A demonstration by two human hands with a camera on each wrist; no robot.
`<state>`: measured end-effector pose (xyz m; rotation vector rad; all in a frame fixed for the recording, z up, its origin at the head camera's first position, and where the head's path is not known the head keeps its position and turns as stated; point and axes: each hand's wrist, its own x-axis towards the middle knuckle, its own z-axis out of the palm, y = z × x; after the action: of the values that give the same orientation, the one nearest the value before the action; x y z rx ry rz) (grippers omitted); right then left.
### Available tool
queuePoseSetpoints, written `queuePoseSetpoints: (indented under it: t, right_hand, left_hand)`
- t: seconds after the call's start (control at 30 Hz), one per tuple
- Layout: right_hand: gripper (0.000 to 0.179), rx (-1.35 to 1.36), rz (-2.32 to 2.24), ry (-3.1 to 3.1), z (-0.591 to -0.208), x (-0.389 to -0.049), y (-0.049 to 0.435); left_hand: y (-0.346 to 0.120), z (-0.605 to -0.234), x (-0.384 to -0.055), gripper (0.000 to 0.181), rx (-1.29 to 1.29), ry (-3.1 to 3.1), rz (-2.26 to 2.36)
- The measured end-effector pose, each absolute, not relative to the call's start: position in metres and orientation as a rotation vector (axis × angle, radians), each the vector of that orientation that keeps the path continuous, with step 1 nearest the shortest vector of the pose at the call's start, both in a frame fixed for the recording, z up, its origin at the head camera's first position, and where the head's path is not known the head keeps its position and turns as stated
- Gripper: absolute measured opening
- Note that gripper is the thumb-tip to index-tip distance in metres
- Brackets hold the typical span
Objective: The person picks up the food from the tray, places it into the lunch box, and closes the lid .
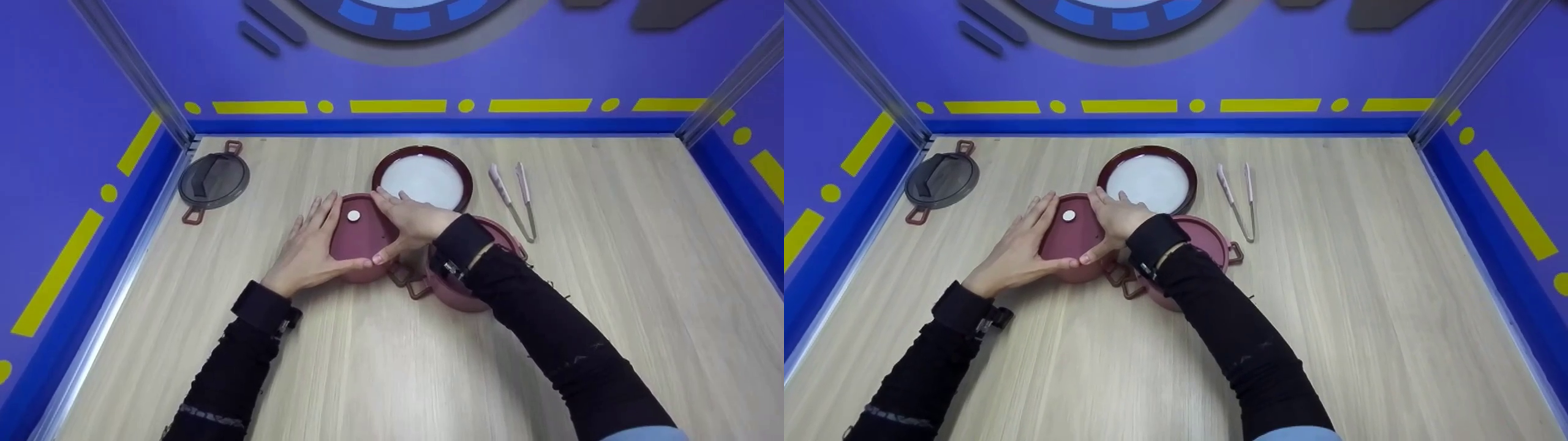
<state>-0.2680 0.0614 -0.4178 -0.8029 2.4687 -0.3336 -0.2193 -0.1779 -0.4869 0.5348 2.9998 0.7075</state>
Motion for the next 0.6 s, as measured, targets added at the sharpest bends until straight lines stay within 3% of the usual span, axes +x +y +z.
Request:
queuePoseSetpoints:
  t: [0.4, 0.6]
  right_hand:
    - [0.133, -0.818, -0.33, 2.465, -0.4186, -0.2686, 0.0609]
    - [0.135, -0.81, -0.329, 2.477, -0.4183, -0.2695, 0.0665]
  left_hand:
    - [-0.1814, -0.486, -0.2168, 0.133, 0.539, 2.982, 0.73]
    - [-0.1811, -0.4853, -0.2161, 0.144, 0.525, 2.943, 0.763]
